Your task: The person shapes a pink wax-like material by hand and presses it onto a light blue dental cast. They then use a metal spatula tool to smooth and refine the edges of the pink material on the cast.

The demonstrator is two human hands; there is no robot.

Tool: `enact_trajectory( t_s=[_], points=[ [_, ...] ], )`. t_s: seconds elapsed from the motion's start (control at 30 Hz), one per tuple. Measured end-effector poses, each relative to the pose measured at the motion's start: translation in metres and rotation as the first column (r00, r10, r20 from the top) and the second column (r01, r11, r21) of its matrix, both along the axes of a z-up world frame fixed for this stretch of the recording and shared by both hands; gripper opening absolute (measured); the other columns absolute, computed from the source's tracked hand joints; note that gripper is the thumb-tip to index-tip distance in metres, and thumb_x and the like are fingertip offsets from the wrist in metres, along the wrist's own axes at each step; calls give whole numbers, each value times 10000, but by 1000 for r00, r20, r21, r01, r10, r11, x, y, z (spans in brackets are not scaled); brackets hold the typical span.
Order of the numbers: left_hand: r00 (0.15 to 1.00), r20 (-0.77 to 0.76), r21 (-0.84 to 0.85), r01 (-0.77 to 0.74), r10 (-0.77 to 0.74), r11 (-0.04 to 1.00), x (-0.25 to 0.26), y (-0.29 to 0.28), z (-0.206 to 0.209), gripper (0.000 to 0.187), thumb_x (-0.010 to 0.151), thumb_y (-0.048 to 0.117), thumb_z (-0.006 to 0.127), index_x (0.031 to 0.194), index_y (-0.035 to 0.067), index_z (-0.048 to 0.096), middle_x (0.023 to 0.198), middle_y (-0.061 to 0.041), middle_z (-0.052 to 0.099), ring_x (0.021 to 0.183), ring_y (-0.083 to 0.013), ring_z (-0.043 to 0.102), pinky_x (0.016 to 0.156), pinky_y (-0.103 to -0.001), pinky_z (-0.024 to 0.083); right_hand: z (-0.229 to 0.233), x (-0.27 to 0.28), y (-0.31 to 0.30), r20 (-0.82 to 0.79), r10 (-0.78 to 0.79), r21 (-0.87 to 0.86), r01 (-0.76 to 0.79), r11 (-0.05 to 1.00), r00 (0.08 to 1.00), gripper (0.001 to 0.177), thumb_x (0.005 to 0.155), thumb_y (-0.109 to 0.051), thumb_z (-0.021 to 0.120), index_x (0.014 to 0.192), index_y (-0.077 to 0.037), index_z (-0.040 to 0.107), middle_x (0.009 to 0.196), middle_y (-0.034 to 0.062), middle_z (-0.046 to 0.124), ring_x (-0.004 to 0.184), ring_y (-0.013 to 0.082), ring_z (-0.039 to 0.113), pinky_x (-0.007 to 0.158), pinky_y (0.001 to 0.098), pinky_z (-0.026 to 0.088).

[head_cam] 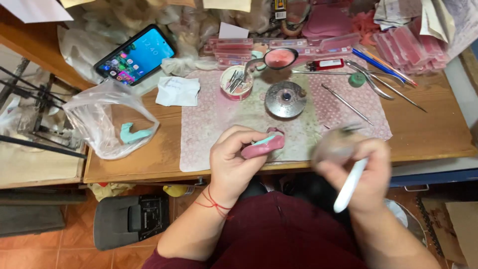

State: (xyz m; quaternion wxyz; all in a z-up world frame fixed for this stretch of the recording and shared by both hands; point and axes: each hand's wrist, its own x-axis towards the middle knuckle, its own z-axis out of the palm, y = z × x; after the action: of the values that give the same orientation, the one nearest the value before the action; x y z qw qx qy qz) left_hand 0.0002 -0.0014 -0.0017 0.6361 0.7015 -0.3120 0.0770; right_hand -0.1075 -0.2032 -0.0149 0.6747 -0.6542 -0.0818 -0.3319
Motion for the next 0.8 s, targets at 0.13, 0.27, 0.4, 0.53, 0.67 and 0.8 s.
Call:
enact_trajectory(
  t_s=[0.13, 0.27, 0.4, 0.53, 0.67, 0.8],
  points=[
    [995, 22, -98, -94, 97, 991, -1, -6, 10, 267, 711, 8, 859, 950, 114, 806, 834, -69, 722, 736, -197, 660, 713, -317, 571, -36, -3, 14, -123, -80, -83, 71, 994, 989, 625, 635, -3, 954, 897, -132, 401, 1016, 130, 680, 873, 193, 635, 789, 313, 492],
    [987, 106, -113, -109, 121, 988, -1, -4, 14, 242, 742, 15, 852, 953, 112, 786, 835, -68, 713, 754, -244, 681, 740, -352, 576, -34, 1, 24, -136, -63, -143, 43, 989, 989, 598, 638, -55, 966, 820, -108, 399, 1077, 210, 740, 899, 241, 685, 787, 343, 517],
    [985, 125, -117, -102, 117, 988, 1, -3, 10, 226, 763, 22, 836, 966, 106, 783, 834, -75, 706, 739, -257, 667, 742, -367, 567, -35, 5, 20, -86, -96, -184, 79, 980, 992, 555, 748, -56, 905, 874, -123, 369, 1077, 195, 702, 932, 222, 641, 798, 322, 479],
    [984, 136, -108, -97, 112, 989, 3, -3, 3, 225, 762, 25, 838, 964, 109, 787, 822, -76, 705, 736, -269, 675, 737, -375, 569, -30, 0, 22, -94, -107, -261, 79, 962, 990, 571, 712, -70, 934, 842, -111, 380, 1060, 202, 726, 892, 245, 670, 757, 336, 498],
    [983, 150, -87, -94, 106, 992, 3, -4, 2, 230, 756, 46, 855, 964, 120, 791, 826, -57, 711, 742, -252, 680, 742, -364, 578, -26, 1, 22, -83, -110, -303, 80, 950, 990, 562, 715, -82, 935, 822, -113, 384, 1047, 200, 739, 869, 257, 682, 730, 332, 514],
    [989, 112, -118, -84, 97, 989, 1, -4, 9, 232, 758, 30, 849, 969, 102, 784, 829, -75, 700, 740, -245, 674, 733, -355, 573, -30, 1, 15, -80, -159, -286, 131, 949, 984, 566, 727, -53, 927, 821, -123, 373, 1003, 179, 729, 816, 202, 636, 702, 296, 480]
  ],
)
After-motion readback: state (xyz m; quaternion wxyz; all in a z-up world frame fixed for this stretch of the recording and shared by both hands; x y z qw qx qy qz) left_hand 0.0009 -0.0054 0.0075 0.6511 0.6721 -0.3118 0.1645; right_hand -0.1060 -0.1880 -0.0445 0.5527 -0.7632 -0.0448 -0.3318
